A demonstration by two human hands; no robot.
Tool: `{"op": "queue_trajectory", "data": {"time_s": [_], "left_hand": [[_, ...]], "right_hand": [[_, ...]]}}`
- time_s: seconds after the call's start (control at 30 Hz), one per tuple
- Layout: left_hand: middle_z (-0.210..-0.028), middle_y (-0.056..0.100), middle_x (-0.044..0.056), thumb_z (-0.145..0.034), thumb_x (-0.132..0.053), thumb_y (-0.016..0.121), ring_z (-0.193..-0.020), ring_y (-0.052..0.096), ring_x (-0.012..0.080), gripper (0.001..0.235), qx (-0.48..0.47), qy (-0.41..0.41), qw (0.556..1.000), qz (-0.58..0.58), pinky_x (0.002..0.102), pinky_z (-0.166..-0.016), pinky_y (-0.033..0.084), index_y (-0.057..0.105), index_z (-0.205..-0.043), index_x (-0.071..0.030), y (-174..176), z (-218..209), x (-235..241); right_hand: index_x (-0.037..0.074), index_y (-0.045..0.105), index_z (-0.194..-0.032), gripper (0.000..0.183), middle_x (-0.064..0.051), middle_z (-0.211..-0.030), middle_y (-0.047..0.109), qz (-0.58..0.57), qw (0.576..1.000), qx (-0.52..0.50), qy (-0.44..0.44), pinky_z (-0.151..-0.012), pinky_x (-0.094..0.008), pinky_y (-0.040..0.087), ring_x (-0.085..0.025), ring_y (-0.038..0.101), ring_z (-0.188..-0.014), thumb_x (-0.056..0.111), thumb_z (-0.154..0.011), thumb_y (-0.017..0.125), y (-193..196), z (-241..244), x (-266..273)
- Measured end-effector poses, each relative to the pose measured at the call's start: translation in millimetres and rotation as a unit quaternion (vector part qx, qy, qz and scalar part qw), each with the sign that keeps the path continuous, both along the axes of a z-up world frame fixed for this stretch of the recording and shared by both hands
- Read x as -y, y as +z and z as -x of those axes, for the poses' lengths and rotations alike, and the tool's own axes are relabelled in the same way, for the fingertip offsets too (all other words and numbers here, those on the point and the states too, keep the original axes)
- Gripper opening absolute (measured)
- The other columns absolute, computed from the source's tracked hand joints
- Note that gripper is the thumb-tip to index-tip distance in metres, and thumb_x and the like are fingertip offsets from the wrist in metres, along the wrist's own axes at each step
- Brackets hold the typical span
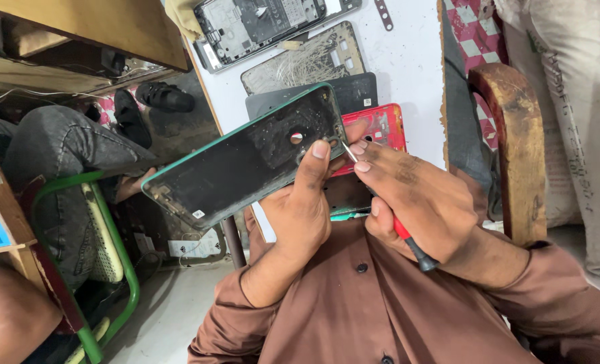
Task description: The person uses a screwdriver to pry and separate the back cover of a smartphone. They repeatedly work on the edges and camera area to loosen the casing while other disassembled phones sit on the table.
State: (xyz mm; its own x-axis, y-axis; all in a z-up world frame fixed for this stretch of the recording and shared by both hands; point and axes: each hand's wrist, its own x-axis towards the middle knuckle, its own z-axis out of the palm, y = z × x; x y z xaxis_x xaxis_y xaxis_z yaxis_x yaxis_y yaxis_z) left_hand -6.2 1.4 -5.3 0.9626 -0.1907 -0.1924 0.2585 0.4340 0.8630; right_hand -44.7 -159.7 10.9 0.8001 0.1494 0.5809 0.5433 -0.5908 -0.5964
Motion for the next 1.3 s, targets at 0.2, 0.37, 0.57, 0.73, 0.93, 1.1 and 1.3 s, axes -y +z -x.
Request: {"op": "queue_trajectory", "data": {"time_s": [0.2,0.37,0.57,0.73,0.93,1.1,1.3], "left_hand": [[-0.126,0.071,0.022,-0.112,-0.013,0.053,-0.116,0.070,0.0255,0.032,0.007,-0.003,1.000,-0.026,0.040,-0.107,0.057,0.060,-0.131,0.011,0.3,-1.1,1.8],[-0.125,0.071,0.022,-0.111,-0.011,0.053,-0.116,0.070,0.0256,0.030,-0.001,0.007,1.000,-0.026,0.041,-0.107,0.057,0.062,-0.129,0.011,4.2,-4.4,6.7],[-0.120,0.071,0.018,-0.107,-0.005,0.057,-0.110,0.071,0.0242,0.024,-0.022,0.044,0.998,-0.037,0.041,-0.101,0.059,0.063,-0.125,0.009,-0.7,-0.4,2.6],[-0.122,0.069,0.016,-0.110,-0.003,0.061,-0.110,0.067,0.0226,0.020,0.004,0.068,0.997,-0.041,0.038,-0.100,0.056,0.064,-0.126,0.010,-17.1,5.3,0.7],[-0.116,0.071,0.013,-0.106,-0.006,0.061,-0.106,0.070,0.0221,0.019,-0.023,0.043,0.998,0.037,0.039,-0.093,0.060,0.064,-0.122,0.003,-16.0,7.6,1.0],[-0.115,0.071,0.010,-0.101,-0.003,0.062,-0.105,0.072,0.0213,0.018,-0.032,0.061,0.996,0.053,0.041,-0.094,0.062,0.064,-0.118,0.000,-14.7,9.2,5.8],[-0.117,0.069,0.010,-0.108,-0.001,0.062,-0.105,0.065,0.0189,0.016,-0.032,0.054,0.997,0.043,0.037,-0.095,0.055,0.065,-0.123,0.004,-17.3,12.3,2.2]], "right_hand": [[-0.014,0.053,-0.133,0.038,-0.030,-0.128,0.064,0.011,1.000,0.013,-0.003,-0.104,-0.049,0.058,-0.045,0.069,-0.121,-0.010,-0.095,0.060,-4.4,0.3,-6.7],[-0.014,0.051,-0.135,0.041,-0.032,-0.130,0.062,0.026,1.000,0.010,-0.009,-0.103,-0.051,0.058,-0.048,0.068,-0.121,-0.008,-0.096,0.061,-8.4,-0.1,-9.2],[-0.013,0.052,-0.135,0.040,-0.030,-0.128,0.064,0.041,0.999,0.034,-0.003,-0.103,-0.051,0.058,-0.046,0.069,-0.119,-0.005,-0.098,0.063,-13.7,-4.1,-6.2],[-0.011,0.055,-0.133,0.035,-0.029,-0.126,0.066,0.026,0.999,0.042,0.003,-0.103,-0.052,0.059,-0.045,0.069,-0.118,-0.005,-0.099,0.061,-18.2,-5.6,-3.5],[-0.005,0.061,-0.128,0.030,-0.020,-0.123,0.066,0.036,0.998,0.061,0.005,-0.102,-0.051,0.053,-0.037,0.068,-0.115,0.002,-0.099,0.061,-29.0,-5.8,1.9],[-0.002,0.066,-0.125,0.028,-0.016,-0.123,0.065,0.070,0.992,0.103,-0.026,-0.100,-0.049,0.048,-0.031,0.066,-0.112,0.010,-0.100,0.061,-37.7,-4.0,1.6],[-0.004,0.066,-0.125,0.027,-0.016,-0.123,0.065,0.056,0.993,0.107,-0.014,-0.100,-0.048,0.052,-0.032,0.066,-0.112,0.008,-0.101,0.061,-40.8,-3.7,2.6]]}}
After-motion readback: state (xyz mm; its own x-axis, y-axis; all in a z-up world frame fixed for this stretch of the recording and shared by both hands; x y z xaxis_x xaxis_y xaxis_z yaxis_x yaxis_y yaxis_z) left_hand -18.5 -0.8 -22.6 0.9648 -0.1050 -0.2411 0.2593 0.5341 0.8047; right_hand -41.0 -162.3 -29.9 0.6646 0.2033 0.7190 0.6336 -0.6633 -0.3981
